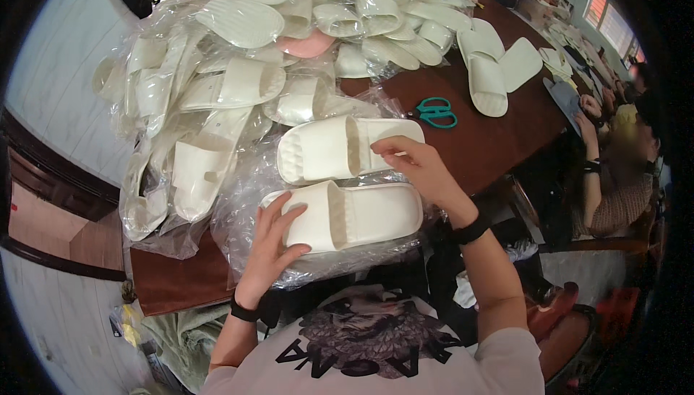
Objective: Sorting and packaging white sandals into large plastic bags in a factory workshop.
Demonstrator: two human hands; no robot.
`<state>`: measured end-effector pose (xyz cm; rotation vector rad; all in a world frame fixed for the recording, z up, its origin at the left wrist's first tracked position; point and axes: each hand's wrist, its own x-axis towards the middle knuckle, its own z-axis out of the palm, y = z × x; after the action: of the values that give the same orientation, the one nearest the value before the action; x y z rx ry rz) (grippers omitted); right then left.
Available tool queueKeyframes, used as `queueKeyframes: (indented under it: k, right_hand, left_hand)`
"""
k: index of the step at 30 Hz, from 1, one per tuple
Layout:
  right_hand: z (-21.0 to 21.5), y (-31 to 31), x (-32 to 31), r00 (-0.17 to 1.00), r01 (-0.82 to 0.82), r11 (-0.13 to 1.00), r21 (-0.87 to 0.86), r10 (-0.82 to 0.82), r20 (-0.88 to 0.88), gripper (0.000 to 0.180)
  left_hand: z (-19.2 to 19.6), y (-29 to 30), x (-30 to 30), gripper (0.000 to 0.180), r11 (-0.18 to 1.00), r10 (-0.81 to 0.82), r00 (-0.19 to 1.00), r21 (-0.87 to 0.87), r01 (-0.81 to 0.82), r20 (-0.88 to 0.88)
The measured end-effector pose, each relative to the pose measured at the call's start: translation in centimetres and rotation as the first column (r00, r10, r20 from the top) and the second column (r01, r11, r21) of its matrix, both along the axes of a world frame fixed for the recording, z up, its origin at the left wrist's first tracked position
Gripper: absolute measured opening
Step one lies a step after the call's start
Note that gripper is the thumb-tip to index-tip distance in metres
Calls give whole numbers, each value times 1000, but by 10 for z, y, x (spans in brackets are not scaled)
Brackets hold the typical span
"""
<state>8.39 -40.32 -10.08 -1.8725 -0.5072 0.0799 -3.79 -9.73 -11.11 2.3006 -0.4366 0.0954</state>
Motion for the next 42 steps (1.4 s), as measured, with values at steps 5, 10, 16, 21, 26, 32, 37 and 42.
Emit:
queueKeyframes:
  k: [5,10,16,21,26,32,37,42]
  right_hand:
    - [5,-1,-3,998,-57,991,-122,54,-27,28]
    - [4,28,2,955,-133,902,-411,228,192,36]
    - [18,63,-8,955,-235,948,-214,266,130,36]
    - [11,65,-5,903,-272,901,-338,360,234,32]
    - [-9,76,0,894,-162,909,-385,301,334,29]
    - [-6,84,1,890,10,887,-463,204,409,19]
    - [19,68,-16,850,175,916,-360,44,525,16]
    - [45,8,9,843,370,901,-226,-223,490,18]
  left_hand:
    - [-7,0,-1,60,1000,13,999,-14,-12,41]
    - [-2,-1,0,55,999,-28,996,-16,29,79]
    - [-8,5,-4,54,994,-10,996,-111,19,87]
    - [-5,3,-5,50,990,-84,989,-103,97,119]
    - [-5,3,-10,44,970,8,993,-241,20,115]
    - [-2,-1,-8,37,957,49,990,-291,-9,130]
    - [-15,5,-16,36,918,332,892,-322,-232,306]
    - [-14,5,-16,38,921,378,892,-205,-332,250]
